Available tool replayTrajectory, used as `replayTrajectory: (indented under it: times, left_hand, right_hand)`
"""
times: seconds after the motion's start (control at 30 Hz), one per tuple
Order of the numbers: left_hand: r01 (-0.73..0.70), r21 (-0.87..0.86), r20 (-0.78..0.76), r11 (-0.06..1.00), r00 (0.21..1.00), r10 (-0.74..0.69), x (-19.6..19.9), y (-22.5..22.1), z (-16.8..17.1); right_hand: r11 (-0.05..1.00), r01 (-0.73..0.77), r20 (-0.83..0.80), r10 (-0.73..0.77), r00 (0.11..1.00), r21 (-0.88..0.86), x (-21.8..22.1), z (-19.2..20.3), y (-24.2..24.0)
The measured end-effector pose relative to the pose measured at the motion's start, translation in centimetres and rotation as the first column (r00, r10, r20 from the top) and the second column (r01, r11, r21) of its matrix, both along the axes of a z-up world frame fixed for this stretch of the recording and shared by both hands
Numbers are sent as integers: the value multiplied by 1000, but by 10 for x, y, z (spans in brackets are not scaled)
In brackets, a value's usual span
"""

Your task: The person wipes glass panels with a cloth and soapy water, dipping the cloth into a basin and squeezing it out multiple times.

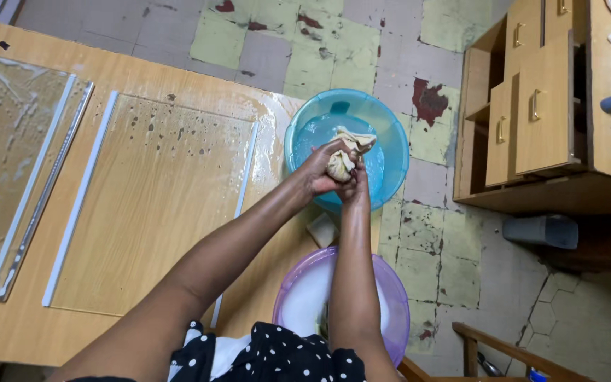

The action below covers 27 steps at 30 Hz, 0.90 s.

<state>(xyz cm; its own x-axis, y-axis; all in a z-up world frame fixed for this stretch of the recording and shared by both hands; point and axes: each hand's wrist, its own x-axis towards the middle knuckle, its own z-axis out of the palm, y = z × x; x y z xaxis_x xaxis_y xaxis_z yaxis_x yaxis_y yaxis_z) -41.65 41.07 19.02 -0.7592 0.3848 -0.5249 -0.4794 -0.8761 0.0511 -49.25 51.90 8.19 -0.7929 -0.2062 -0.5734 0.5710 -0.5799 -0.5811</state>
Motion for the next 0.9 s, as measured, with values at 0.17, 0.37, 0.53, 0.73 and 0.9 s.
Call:
replayTrajectory:
  times: [0.17,0.37,0.53,0.73,0.9]
  left_hand:
    - [-262,247,-62,933,956,285,18,0,39]
    - [-210,381,-114,901,956,271,31,5,6]
    - [-14,-159,-273,987,961,-31,5,-3,-78]
    - [-285,-959,-222,-7,762,-609,-13,-17,-24]
    - [-289,-948,-153,-132,780,-607,-30,-9,-65]
  right_hand:
    - [994,-112,-190,110,976,0,-24,27,-4]
    - [972,-234,-365,228,903,29,-39,57,-11]
    - [897,-334,-463,437,771,291,-26,39,0]
    - [120,16,-101,753,651,993,-47,39,-25]
    - [218,-55,-119,708,696,974,-27,44,-10]
